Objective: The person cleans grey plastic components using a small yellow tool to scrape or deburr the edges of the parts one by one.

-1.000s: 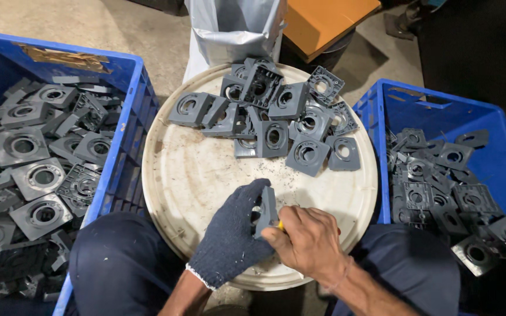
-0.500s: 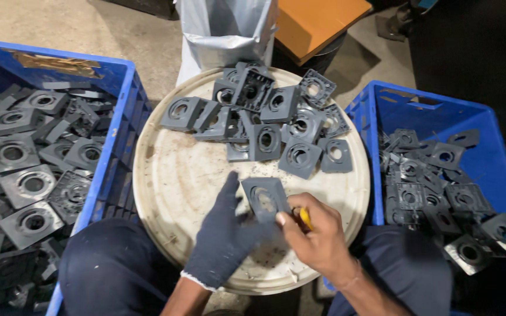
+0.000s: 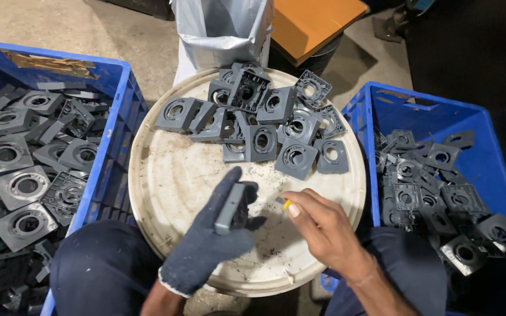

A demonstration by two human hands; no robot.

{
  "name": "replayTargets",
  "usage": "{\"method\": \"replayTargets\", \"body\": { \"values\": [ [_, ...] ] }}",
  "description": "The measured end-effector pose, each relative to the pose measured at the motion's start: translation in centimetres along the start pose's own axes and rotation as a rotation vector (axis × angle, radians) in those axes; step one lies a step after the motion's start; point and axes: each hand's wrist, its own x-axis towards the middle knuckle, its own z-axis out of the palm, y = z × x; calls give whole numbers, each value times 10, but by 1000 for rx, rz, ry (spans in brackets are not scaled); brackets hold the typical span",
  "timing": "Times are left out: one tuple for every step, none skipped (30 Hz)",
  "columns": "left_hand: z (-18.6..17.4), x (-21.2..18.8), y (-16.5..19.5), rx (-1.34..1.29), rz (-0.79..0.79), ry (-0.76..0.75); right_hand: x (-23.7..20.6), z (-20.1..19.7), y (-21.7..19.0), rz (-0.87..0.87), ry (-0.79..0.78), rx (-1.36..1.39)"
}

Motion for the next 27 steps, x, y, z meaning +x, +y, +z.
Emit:
{"method": "replayTargets", "body": {
  "values": [
    [2,0,1,50,-32,-8,0,2,2,48,1,-5],
    [3,-1,1,220,-4,-15,-1,2,5,97,1,-11],
    [4,-2,-1,389,26,-24,-1,4,7,147,2,-20],
    [5,-3,-2,558,55,-32,-1,6,8,126,2,-31],
    [5,-3,-5,607,112,-52,-2,8,9,106,1,-40],
    [6,-2,-8,656,170,-72,-1,10,11,83,0,-50],
    [6,-1,-10,706,228,-91,1,11,11,44,0,-72],
    [4,0,-12,759,260,-79,2,13,11,6,-1,-94],
    [3,2,-14,811,294,-69,3,14,11,-31,-1,-117],
    [1,3,-16,862,329,-59,3,15,10,-31,-24,-124],
    [-1,4,-17,821,305,-51,4,17,9,-33,-48,-133],
    [-4,4,-17,781,281,-40,4,18,8,-37,-72,-140],
    [-6,3,-16,742,257,-27,2,20,5,-67,-61,-133],
    [-8,2,-16,777,301,-37,-1,20,2,-100,-49,-124],
    [-8,-1,-16,815,344,-48,-5,22,-2,-133,-36,-113],
    [-9,-3,-15,852,386,-61,-5,23,-4,-139,-31,-118],
    [-9,-5,-15,862,383,-58,-7,24,-7,-139,-28,-122],
    [-8,-6,-14,871,381,-56,-9,24,-11,-138,-25,-128],
    [-7,-6,-12,880,386,-58,-11,25,-14,-192,-48,-122],
    [-7,-4,-10,835,335,-27,-14,27,-18,-245,-71,-118],
    [-8,-1,-6,790,285,5,-15,29,-21,-300,-96,-113],
    [-9,0,-3,745,233,40,-16,31,-22,-296,-88,-106],
    [-9,0,-2,750,245,28,-18,32,-23,-295,-80,-98],
    [-10,3,1,760,261,11,-17,33,-21,-297,-64,-91],
    [-9,2,1,765,262,-10,-16,34,-18,-267,-60,-48],
    [-8,1,1,742,249,-13,-15,32,-13,-230,-59,-6],
    [-6,2,0,716,241,-18,-14,30,-7,-196,-58,30]
  ]
}}
